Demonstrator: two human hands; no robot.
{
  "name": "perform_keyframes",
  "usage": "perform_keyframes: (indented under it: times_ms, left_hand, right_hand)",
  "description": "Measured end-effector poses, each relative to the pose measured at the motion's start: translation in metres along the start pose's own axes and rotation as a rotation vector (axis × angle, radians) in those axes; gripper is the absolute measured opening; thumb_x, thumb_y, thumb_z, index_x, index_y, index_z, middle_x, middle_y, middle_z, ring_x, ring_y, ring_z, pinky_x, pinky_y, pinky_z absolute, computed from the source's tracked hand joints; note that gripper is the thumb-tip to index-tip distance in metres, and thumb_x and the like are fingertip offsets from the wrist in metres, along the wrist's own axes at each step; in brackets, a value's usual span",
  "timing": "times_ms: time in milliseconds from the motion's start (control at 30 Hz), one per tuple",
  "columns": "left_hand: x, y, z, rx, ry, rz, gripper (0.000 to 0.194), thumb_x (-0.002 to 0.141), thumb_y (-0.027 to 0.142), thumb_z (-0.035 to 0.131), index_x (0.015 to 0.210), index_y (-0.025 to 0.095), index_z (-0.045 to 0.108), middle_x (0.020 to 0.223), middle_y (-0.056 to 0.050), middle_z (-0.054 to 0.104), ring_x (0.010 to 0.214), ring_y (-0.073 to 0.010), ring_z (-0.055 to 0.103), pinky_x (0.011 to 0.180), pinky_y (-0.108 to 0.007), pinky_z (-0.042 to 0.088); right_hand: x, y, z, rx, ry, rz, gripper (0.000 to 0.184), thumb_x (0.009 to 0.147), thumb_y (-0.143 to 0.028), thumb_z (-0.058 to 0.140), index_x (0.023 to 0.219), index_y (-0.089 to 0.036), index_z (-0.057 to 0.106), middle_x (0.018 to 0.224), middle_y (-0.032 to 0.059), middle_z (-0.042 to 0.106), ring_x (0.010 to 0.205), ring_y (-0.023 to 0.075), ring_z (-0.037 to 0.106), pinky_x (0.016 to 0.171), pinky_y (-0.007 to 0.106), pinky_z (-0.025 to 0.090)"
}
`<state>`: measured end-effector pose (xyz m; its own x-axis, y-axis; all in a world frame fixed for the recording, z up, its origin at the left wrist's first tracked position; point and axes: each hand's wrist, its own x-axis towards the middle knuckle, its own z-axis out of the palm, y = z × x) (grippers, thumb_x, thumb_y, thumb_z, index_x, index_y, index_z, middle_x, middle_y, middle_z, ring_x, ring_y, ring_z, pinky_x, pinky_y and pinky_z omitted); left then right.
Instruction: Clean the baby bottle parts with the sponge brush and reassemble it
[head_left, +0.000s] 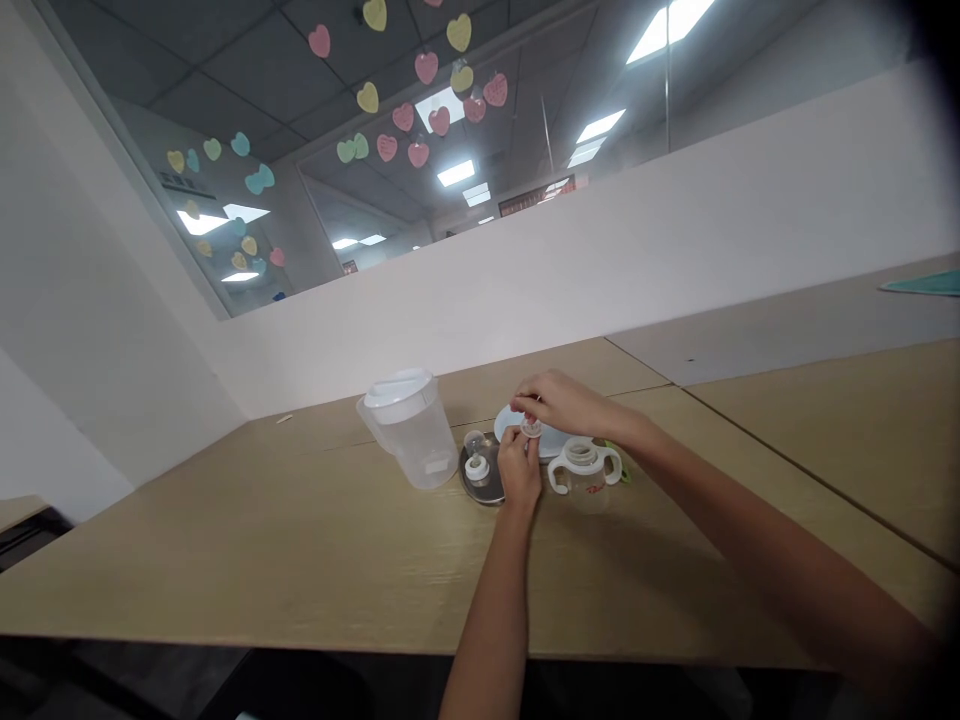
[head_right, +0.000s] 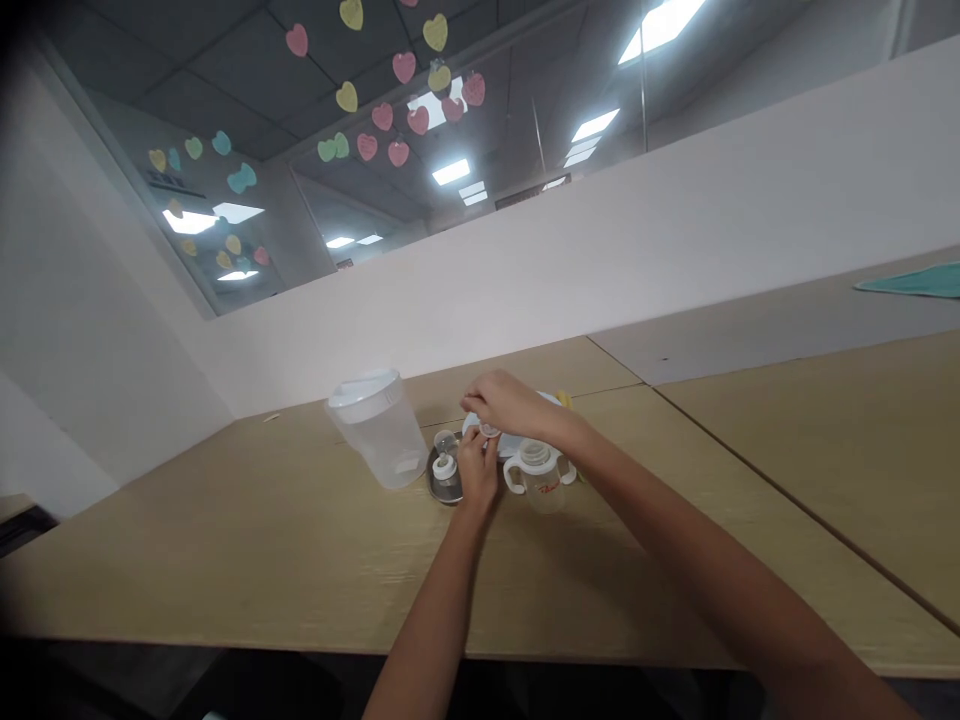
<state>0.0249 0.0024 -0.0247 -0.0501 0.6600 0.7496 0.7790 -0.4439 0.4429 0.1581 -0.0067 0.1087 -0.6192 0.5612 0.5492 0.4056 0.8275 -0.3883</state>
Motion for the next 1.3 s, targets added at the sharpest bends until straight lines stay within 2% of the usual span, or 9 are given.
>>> perform_keyframes:
  times_ms: [167, 333, 433, 600, 767, 867, 1133, 1300]
  left_hand:
    - [0.001, 0.004, -0.001, -0.108, 0.093, -0.053, 0.026, 0.09, 0.026, 0.042, 0.085, 0.017, 0.066, 0.086, -0.005, 0.06, 0.082, -0.0157, 0.056, 0.076, -0.026, 0.042]
    - [0.004, 0.004, -0.006, -0.121, 0.137, -0.058, 0.028, 0.09, 0.029, 0.043, 0.081, 0.016, 0.066, 0.081, -0.005, 0.059, 0.079, -0.0153, 0.055, 0.073, -0.026, 0.041]
    - [0.005, 0.001, -0.006, -0.112, 0.129, -0.047, 0.028, 0.089, 0.028, 0.044, 0.078, 0.016, 0.067, 0.08, -0.005, 0.059, 0.077, -0.0149, 0.054, 0.071, -0.025, 0.04]
    - [0.005, -0.007, -0.001, -0.082, 0.033, -0.028, 0.023, 0.086, 0.023, 0.049, 0.074, 0.016, 0.068, 0.075, -0.003, 0.058, 0.07, -0.0135, 0.053, 0.061, -0.022, 0.038]
    - [0.003, -0.006, 0.003, -0.07, 0.05, -0.018, 0.023, 0.086, 0.024, 0.051, 0.074, 0.016, 0.069, 0.073, -0.003, 0.057, 0.069, -0.0127, 0.053, 0.061, -0.022, 0.038]
    - [0.004, -0.004, 0.003, -0.062, 0.063, -0.019, 0.024, 0.087, 0.026, 0.05, 0.077, 0.017, 0.069, 0.073, -0.003, 0.057, 0.069, -0.0132, 0.053, 0.062, -0.023, 0.037]
    - [0.006, 0.002, -0.004, 0.134, 0.146, 0.055, 0.018, 0.085, 0.024, 0.054, 0.079, 0.021, 0.07, 0.077, -0.003, 0.06, 0.079, -0.0165, 0.052, 0.074, -0.029, 0.035]
    - [0.004, -0.001, -0.003, 0.156, 0.137, 0.062, 0.016, 0.085, 0.024, 0.054, 0.082, 0.021, 0.07, 0.078, -0.003, 0.06, 0.081, -0.0171, 0.052, 0.076, -0.03, 0.035]
  right_hand:
    - [0.007, 0.018, 0.019, -0.103, -0.033, 0.02, 0.034, 0.087, -0.019, 0.046, 0.056, -0.013, 0.059, 0.057, 0.0016, 0.057, 0.054, 0.0106, 0.045, 0.055, 0.023, 0.027]
    - [0.008, 0.026, 0.028, -0.233, -0.033, 0.013, 0.029, 0.085, -0.021, 0.051, 0.06, -0.014, 0.063, 0.071, 0.0063, 0.062, 0.064, 0.0128, 0.051, 0.057, 0.023, 0.028]
    - [0.006, 0.022, 0.024, -0.265, -0.058, 0.017, 0.028, 0.086, -0.024, 0.052, 0.063, -0.015, 0.065, 0.071, 0.0066, 0.064, 0.064, 0.0134, 0.054, 0.055, 0.023, 0.027]
    - [0.005, 0.005, 0.008, -0.391, -0.053, 0.115, 0.032, 0.087, -0.029, 0.051, 0.065, -0.016, 0.069, 0.068, 0.0091, 0.067, 0.062, 0.0165, 0.057, 0.052, 0.025, 0.025]
    - [0.002, -0.01, -0.009, -0.449, -0.033, 0.161, 0.031, 0.087, -0.029, 0.051, 0.066, -0.015, 0.07, 0.071, 0.0111, 0.069, 0.066, 0.019, 0.06, 0.053, 0.026, 0.026]
    - [-0.002, -0.015, -0.017, -0.437, 0.016, 0.163, 0.033, 0.088, -0.028, 0.05, 0.063, -0.016, 0.068, 0.068, 0.0094, 0.068, 0.064, 0.0178, 0.059, 0.053, 0.027, 0.025]
    - [-0.012, -0.031, -0.03, -0.391, 0.25, 0.185, 0.038, 0.09, -0.029, 0.044, 0.059, -0.018, 0.064, 0.065, 0.0056, 0.066, 0.06, 0.0159, 0.055, 0.054, 0.028, 0.025]
    - [-0.017, -0.039, -0.034, -0.308, 0.368, 0.211, 0.038, 0.088, -0.03, 0.045, 0.056, -0.018, 0.062, 0.063, 0.0038, 0.064, 0.058, 0.0148, 0.053, 0.055, 0.027, 0.029]
